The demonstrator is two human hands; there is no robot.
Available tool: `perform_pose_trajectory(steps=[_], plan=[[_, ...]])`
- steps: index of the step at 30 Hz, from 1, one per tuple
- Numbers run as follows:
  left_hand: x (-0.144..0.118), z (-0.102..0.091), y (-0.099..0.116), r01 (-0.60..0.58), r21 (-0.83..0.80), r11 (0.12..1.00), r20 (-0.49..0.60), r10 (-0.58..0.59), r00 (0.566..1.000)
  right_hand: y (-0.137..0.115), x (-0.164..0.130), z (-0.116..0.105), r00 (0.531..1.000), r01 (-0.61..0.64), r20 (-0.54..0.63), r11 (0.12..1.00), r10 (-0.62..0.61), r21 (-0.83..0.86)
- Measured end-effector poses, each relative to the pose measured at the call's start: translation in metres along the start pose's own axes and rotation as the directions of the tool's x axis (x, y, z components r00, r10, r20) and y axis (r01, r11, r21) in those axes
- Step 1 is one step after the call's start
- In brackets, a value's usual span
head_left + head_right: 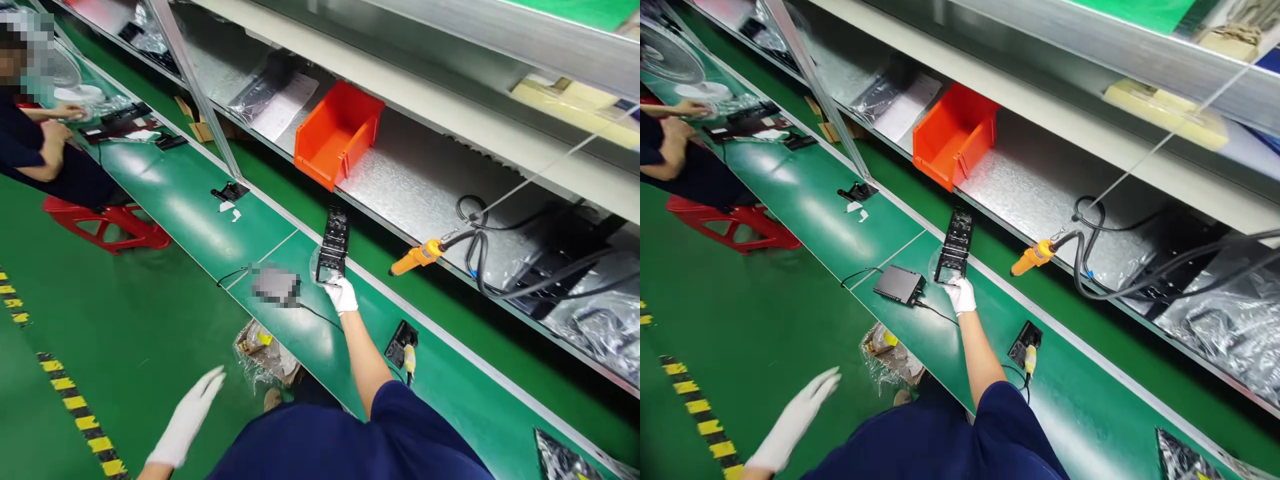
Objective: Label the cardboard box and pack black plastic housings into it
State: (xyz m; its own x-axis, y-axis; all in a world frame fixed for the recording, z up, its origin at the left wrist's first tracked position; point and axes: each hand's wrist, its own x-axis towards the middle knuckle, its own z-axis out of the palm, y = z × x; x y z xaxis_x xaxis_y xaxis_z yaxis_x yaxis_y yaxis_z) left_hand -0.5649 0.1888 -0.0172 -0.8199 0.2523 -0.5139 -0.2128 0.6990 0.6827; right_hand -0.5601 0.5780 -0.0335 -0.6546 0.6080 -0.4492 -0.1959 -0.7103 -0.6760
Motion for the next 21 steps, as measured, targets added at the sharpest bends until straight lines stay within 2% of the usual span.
perform_pose_trajectory(steps=[2,4,6,8,9,10,11,14,18,21], plan=[[0.013,0.01,0.023,0.021,-0.204,0.979,0.166,0.013,0.986,0.007,-0.047,0.0,0.997,-0.051,0.052,0.999,0.051,0.003],[0.027,0.023,0.057,0.046,-0.422,0.905,0.341,0.111,0.933,0.009,-0.095,-0.001,0.986,-0.103,0.129,0.994,0.105,-0.019],[0.033,0.032,0.095,0.079,-0.566,0.82,0.412,0.198,0.889,0.008,-0.139,-0.003,0.971,-0.143,0.189,0.988,0.15,-0.05],[0.029,0.035,0.13,0.127,-0.68,0.722,0.486,0.313,0.816,0.005,-0.178,-0.003,0.96,-0.157,0.217,0.983,0.175,-0.098],[0.022,0.033,0.145,0.125,-0.729,0.673,0.506,0.407,0.76,0.003,-0.195,-0.003,0.961,-0.142,0.222,0.981,0.168,-0.129],[0.014,0.029,0.158,0.107,-0.775,0.623,0.485,0.478,0.733,0.002,-0.211,-0.002,0.959,-0.119,0.237,0.979,0.157,-0.168],[0.004,0.023,0.167,0.088,-0.809,0.581,0.448,0.513,0.732,0.001,-0.226,-0.001,0.955,-0.089,0.26,0.974,0.143,-0.209],[-0.028,0.0,0.177,0.021,-0.868,0.495,0.321,0.53,0.785,0.001,-0.263,0.004,0.935,-0.009,0.337,0.956,0.113,-0.295],[-0.064,-0.033,0.157,-0.052,-0.873,0.484,0.225,0.496,0.838,0.007,-0.307,0.019,0.891,0.043,0.44,0.942,0.115,-0.333],[-0.083,-0.053,0.138,-0.085,-0.856,0.51,0.16,0.419,0.894,0.008,-0.335,0.036,0.861,0.063,0.492,0.935,0.127,-0.35]])
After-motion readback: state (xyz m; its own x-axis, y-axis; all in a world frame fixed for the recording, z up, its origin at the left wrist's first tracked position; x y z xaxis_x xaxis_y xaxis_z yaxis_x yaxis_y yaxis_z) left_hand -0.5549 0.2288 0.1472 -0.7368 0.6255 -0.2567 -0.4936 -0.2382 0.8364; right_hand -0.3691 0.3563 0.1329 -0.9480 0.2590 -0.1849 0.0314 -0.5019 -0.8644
